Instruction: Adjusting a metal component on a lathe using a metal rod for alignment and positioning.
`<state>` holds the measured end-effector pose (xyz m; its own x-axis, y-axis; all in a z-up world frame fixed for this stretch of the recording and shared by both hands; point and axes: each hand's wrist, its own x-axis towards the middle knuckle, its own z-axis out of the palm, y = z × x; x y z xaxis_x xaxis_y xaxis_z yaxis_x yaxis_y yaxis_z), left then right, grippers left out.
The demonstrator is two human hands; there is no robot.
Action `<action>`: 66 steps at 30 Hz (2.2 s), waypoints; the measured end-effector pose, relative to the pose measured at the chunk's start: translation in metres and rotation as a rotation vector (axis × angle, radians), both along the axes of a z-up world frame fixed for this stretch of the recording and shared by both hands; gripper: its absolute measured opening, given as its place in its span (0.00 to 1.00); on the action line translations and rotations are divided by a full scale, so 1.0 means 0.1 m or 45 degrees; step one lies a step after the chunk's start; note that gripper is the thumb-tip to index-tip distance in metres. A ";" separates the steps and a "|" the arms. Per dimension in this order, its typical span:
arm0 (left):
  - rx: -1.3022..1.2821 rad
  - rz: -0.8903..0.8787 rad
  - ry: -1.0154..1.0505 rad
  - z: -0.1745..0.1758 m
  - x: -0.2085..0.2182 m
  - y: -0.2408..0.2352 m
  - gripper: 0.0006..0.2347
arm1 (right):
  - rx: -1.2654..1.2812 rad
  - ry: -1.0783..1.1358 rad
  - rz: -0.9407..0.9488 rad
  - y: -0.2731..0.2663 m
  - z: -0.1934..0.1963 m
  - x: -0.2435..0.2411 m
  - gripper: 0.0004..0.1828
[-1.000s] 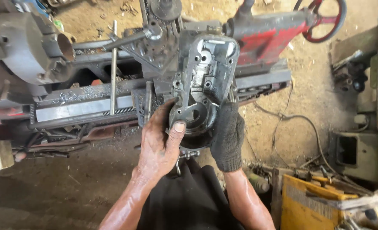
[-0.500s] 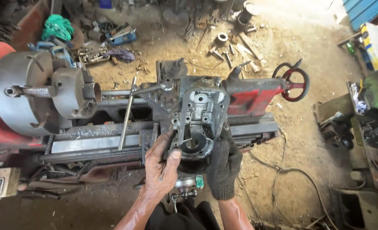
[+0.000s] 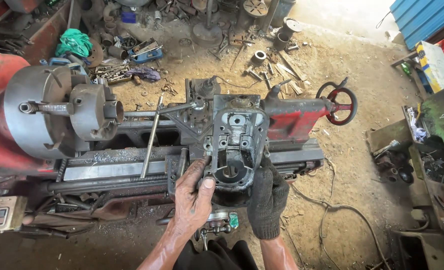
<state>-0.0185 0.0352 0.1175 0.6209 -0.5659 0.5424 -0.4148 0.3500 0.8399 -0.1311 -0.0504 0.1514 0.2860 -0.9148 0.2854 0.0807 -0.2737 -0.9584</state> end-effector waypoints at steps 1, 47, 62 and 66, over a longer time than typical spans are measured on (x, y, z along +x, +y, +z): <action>0.006 -0.001 0.005 -0.04 -0.01 0.01 0.28 | 0.006 0.005 -0.001 0.01 -0.02 -0.02 0.33; 0.135 0.024 -0.192 -0.36 0.03 0.02 0.24 | 0.048 0.090 -0.099 -0.03 -0.52 0.03 0.27; -0.007 -0.081 -0.518 -0.46 0.16 -0.01 0.27 | -1.270 0.920 -0.838 -0.35 -2.13 -0.35 0.13; -0.130 -0.113 -0.510 -0.59 0.19 0.02 0.27 | -1.165 0.872 -1.018 -0.31 -2.47 -0.43 0.20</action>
